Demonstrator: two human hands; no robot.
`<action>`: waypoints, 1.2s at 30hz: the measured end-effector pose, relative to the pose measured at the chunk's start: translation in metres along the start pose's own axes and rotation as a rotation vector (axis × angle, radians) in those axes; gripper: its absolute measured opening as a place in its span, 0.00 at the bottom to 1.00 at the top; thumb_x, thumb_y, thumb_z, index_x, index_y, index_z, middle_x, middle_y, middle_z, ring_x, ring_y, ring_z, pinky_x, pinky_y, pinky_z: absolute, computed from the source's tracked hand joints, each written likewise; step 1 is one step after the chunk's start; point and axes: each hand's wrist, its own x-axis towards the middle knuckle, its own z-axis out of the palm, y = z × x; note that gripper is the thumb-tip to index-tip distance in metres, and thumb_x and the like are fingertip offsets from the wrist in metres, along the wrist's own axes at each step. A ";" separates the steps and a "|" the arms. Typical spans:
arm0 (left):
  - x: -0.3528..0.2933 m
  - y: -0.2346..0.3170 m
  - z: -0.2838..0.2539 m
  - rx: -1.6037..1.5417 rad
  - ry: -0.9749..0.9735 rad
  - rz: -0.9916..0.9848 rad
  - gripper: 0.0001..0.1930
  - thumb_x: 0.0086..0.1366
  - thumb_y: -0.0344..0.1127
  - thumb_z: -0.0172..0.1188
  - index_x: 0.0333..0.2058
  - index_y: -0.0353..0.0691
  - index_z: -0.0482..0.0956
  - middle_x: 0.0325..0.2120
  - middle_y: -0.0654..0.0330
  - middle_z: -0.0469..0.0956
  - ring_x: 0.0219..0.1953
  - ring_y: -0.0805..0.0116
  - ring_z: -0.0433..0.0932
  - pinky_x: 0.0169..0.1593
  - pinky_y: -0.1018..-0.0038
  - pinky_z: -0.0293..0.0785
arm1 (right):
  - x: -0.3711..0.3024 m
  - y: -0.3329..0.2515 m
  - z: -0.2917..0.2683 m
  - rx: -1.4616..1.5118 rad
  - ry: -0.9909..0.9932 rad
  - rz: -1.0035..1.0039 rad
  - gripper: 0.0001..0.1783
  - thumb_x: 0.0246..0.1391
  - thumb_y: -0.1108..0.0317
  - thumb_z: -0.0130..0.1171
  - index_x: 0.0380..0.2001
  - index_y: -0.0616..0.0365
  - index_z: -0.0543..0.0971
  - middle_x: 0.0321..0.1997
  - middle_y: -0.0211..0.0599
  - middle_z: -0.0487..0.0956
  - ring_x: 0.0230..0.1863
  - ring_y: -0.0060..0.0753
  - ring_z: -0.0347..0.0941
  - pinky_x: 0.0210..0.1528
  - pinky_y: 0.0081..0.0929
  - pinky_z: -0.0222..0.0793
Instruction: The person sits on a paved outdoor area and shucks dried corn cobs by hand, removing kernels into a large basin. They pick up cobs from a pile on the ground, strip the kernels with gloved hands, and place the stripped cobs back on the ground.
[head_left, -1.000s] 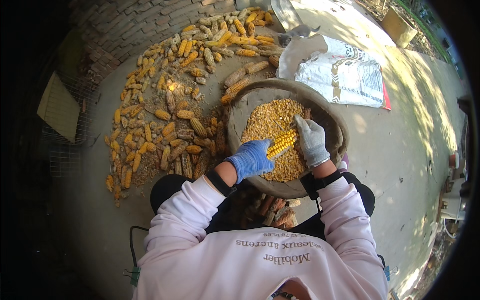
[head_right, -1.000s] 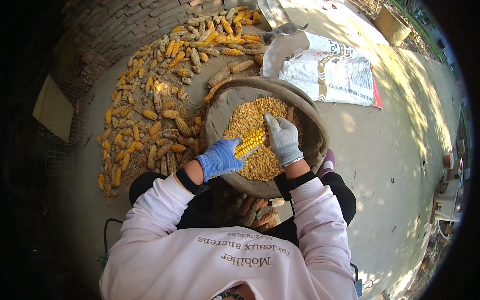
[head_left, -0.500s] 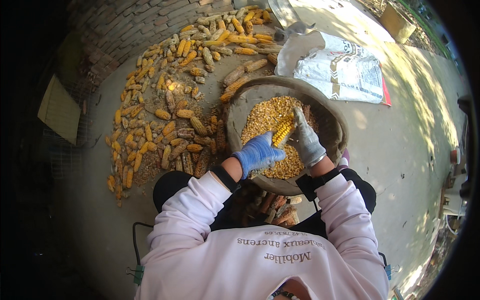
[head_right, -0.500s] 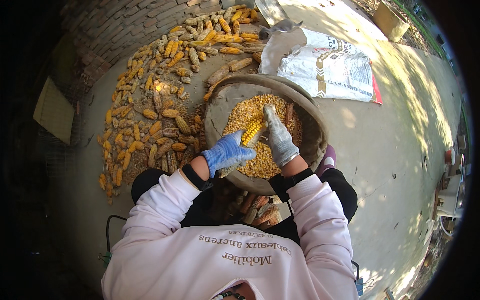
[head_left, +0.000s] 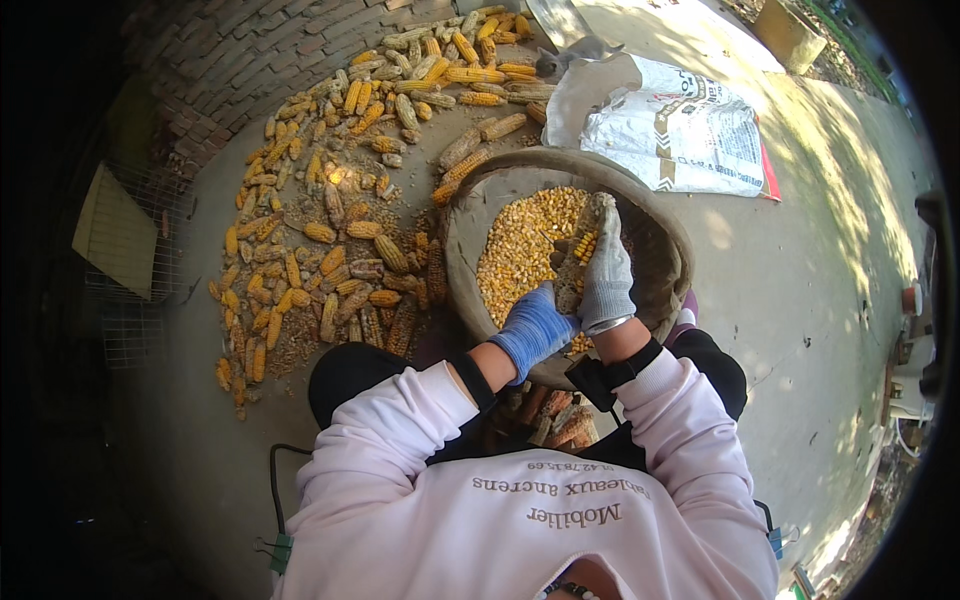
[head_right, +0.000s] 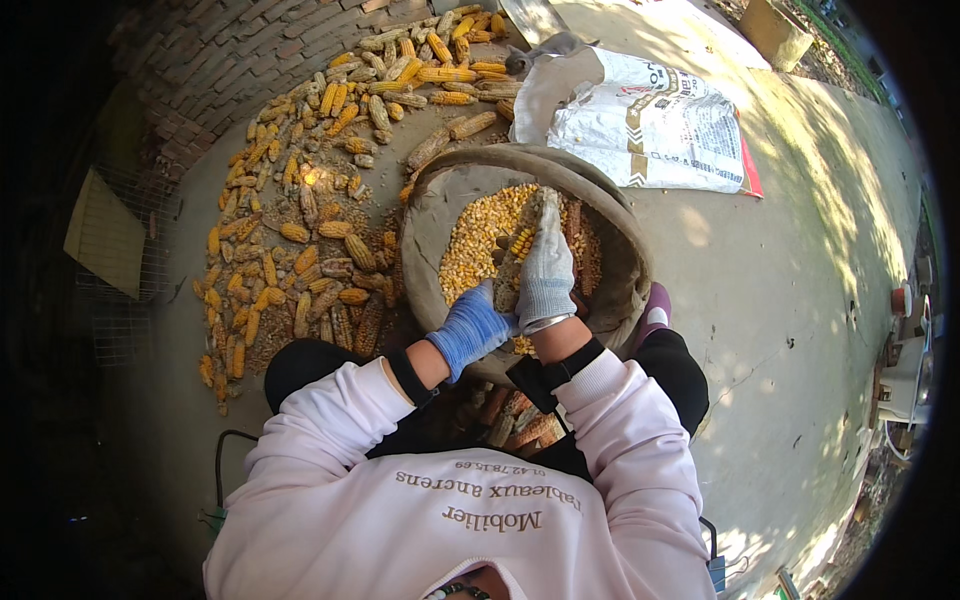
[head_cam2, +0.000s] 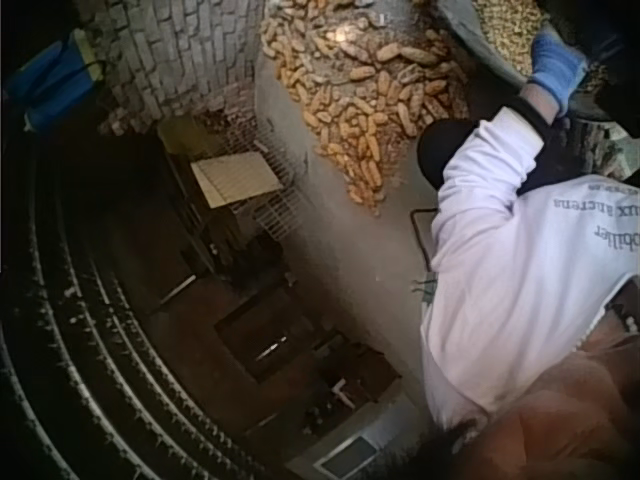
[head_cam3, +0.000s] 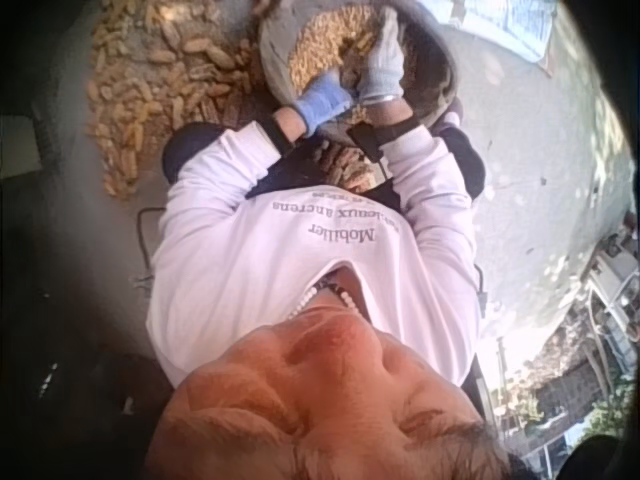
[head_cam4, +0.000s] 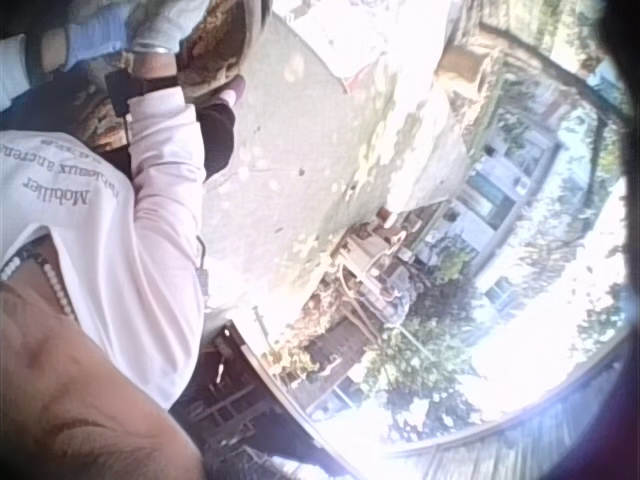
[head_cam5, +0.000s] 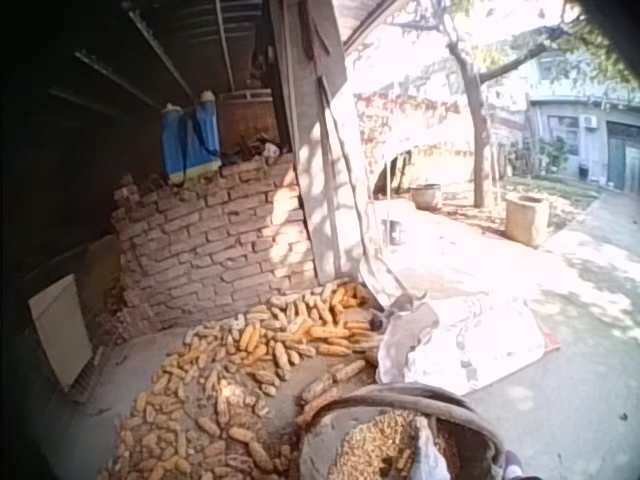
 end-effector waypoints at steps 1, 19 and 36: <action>-0.002 0.002 0.004 -0.011 0.017 -0.028 0.28 0.49 0.36 0.65 0.45 0.29 0.66 0.35 0.50 0.75 0.42 0.60 0.75 0.47 0.72 0.70 | 0.003 0.003 0.001 -0.124 0.007 -0.167 0.28 0.60 0.46 0.42 0.55 0.55 0.63 0.39 0.44 0.77 0.35 0.39 0.76 0.34 0.31 0.75; -0.018 0.011 -0.013 -0.339 -0.086 -0.110 0.17 0.53 0.29 0.57 0.40 0.36 0.63 0.19 0.56 0.73 0.13 0.69 0.72 0.15 0.72 0.71 | 0.032 0.007 -0.023 -0.991 0.011 -0.776 0.21 0.57 0.68 0.43 0.54 0.61 0.62 0.37 0.45 0.75 0.34 0.37 0.72 0.37 0.27 0.69; -0.015 0.007 -0.024 -0.608 -0.269 -0.175 0.13 0.55 0.31 0.54 0.39 0.38 0.64 0.16 0.56 0.73 0.13 0.68 0.72 0.14 0.72 0.69 | 0.002 -0.018 0.005 -0.737 -0.051 -0.245 0.17 0.60 0.63 0.46 0.44 0.65 0.72 0.35 0.48 0.77 0.36 0.42 0.73 0.39 0.32 0.67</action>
